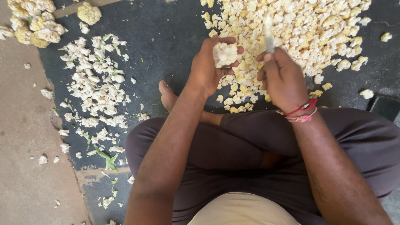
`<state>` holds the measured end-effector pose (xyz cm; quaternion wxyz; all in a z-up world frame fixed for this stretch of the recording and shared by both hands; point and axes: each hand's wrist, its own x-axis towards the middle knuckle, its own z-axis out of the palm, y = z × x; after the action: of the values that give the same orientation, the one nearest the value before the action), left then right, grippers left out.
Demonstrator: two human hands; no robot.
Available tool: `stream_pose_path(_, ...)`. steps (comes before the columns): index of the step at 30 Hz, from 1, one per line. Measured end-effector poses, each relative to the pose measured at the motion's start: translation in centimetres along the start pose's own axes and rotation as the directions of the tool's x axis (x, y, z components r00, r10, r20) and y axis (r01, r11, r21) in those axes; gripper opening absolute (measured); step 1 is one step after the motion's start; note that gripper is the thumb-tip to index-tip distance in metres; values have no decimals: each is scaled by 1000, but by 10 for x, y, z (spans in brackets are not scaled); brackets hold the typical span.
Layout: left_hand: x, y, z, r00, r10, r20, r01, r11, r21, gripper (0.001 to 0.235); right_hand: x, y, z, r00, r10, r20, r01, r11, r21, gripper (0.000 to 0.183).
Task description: The person breaks apart cauliflower heads into smaller florets by hand and using a knife, while sitting on a dark stone floor.
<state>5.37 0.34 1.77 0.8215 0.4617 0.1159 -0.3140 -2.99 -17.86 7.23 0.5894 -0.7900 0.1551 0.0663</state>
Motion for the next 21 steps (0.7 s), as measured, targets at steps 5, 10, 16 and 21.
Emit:
stream_pose_path(5,-3,6,2,988,102,114,-87,988,-129,45,-12,-1,19,991,-117,65,121,990,-67,26)
stream_pose_path(10,-4,9,7,981,119,151,-95,983,-156,50,-15,0,26,914,-404,42,396,864,-312,19)
stream_pose_path(16,-6,6,13,990,135,50,-132,989,-64,63,-17,3,34,868,-495,47,460,763,-453,14)
stream_pose_path(21,-9,1,18,988,153,4,-151,979,-133,72,-17,16,49,859,-512,29,445,717,-537,12)
